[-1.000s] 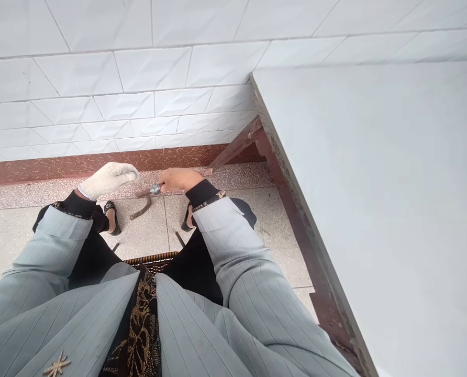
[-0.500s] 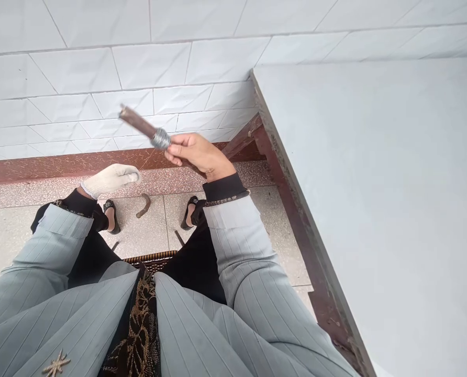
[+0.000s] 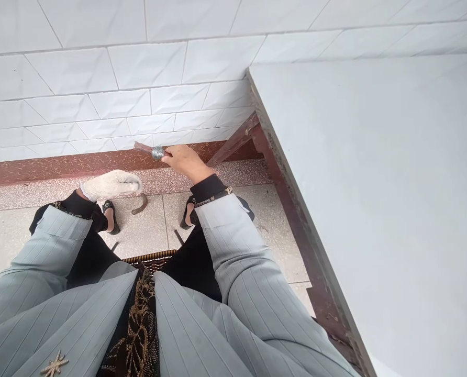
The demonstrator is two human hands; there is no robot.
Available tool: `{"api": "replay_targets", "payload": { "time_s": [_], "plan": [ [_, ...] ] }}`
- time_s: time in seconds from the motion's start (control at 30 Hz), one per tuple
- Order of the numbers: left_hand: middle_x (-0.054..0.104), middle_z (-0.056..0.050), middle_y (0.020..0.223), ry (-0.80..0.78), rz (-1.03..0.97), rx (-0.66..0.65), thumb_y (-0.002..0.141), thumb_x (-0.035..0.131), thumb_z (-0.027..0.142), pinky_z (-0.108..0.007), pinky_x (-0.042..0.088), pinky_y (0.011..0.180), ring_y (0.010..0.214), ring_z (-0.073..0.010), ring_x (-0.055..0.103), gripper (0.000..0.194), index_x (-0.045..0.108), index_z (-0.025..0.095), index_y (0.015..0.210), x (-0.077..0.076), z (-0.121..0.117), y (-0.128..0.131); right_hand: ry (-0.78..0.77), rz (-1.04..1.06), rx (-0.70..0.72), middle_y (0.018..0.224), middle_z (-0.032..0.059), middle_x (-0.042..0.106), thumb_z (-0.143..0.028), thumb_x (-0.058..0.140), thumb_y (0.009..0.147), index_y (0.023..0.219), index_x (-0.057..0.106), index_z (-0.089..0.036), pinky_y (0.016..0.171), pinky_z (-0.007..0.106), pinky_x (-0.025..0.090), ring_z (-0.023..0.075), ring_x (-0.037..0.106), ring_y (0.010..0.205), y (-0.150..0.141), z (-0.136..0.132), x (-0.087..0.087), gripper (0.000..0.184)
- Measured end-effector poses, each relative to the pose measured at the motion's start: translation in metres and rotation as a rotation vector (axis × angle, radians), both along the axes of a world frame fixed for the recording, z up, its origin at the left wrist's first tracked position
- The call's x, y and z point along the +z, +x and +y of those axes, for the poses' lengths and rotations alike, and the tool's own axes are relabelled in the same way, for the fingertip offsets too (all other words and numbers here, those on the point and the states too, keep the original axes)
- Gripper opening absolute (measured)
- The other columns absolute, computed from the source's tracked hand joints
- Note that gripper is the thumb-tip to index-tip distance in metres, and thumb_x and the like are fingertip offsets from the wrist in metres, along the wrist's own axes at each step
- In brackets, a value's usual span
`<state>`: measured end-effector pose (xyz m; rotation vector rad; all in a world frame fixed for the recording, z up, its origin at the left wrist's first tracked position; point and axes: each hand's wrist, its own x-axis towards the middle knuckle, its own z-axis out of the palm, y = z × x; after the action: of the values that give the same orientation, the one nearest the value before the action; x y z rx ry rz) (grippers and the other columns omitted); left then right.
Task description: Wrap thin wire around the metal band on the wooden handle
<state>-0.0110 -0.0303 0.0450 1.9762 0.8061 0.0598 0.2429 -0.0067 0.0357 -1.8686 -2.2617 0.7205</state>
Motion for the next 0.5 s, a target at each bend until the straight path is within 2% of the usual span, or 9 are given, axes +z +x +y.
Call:
{"api": "replay_targets", "payload": {
  "time_s": [0.13,0.2,0.27,0.37,0.43,0.5],
  "plan": [
    [0.059,0.001,0.072,0.078,0.025,0.021,0.092,0.05,0.037,-0.025,0.041,0.067,0.067,-0.0115,0.05,0.028,0.065,0.016,0.081,0.005,0.0,-0.001,-0.014,-0.161,0.056,0.109,0.0148,0.072,-0.032,0.054,0.097,0.11,0.074,-0.014,0.075,0.031,0.038,0.0245,0.063,0.095,-0.009,-0.001,-0.005,0.031],
    [0.062,0.001,0.076,0.131,0.028,0.068,0.092,0.05,0.037,-0.026,0.043,0.07,0.071,-0.0122,0.054,0.029,0.068,0.016,0.084,0.005,0.001,-0.004,-0.061,-0.218,0.11,0.112,0.0157,0.072,-0.032,0.054,0.097,0.113,0.075,-0.014,0.076,0.032,0.039,0.0258,0.064,0.098,-0.014,-0.003,-0.006,0.032],
    [0.066,0.0,0.08,0.174,0.032,0.13,0.092,0.05,0.038,-0.027,0.045,0.073,0.074,-0.0133,0.057,0.03,0.07,0.016,0.089,0.005,0.003,-0.007,-0.144,-0.241,0.237,0.106,0.0143,0.072,-0.029,0.056,0.095,0.109,0.077,-0.014,0.074,0.032,0.039,0.0239,0.064,0.093,-0.019,-0.006,-0.006,0.029],
    [0.071,-0.002,0.088,0.213,0.024,0.18,0.092,0.051,0.038,-0.03,0.048,0.081,0.082,-0.0152,0.062,0.03,0.071,0.016,0.094,0.002,0.008,-0.012,-0.328,-0.192,0.517,0.083,0.0071,0.069,-0.024,0.059,0.092,0.095,0.077,-0.014,0.066,0.029,0.035,0.0166,0.058,0.073,-0.028,-0.014,-0.004,0.021],
    [0.073,-0.003,0.092,0.218,0.018,0.179,0.092,0.051,0.04,-0.032,0.049,0.086,0.087,-0.0163,0.064,0.031,0.071,0.016,0.096,0.001,0.01,-0.014,-0.471,-0.093,0.667,0.071,0.0017,0.063,-0.022,0.059,0.092,0.092,0.076,-0.013,0.062,0.027,0.033,0.0127,0.052,0.064,-0.03,-0.017,0.0,0.019],
    [0.074,-0.004,0.094,0.22,0.022,0.178,0.092,0.051,0.04,-0.033,0.049,0.09,0.089,-0.017,0.064,0.032,0.071,0.016,0.097,0.0,0.012,-0.015,-0.594,0.056,0.763,0.068,-0.0013,0.061,-0.021,0.061,0.092,0.094,0.075,-0.012,0.062,0.025,0.035,0.0105,0.051,0.062,-0.027,-0.019,0.006,0.017]
  ]
}}
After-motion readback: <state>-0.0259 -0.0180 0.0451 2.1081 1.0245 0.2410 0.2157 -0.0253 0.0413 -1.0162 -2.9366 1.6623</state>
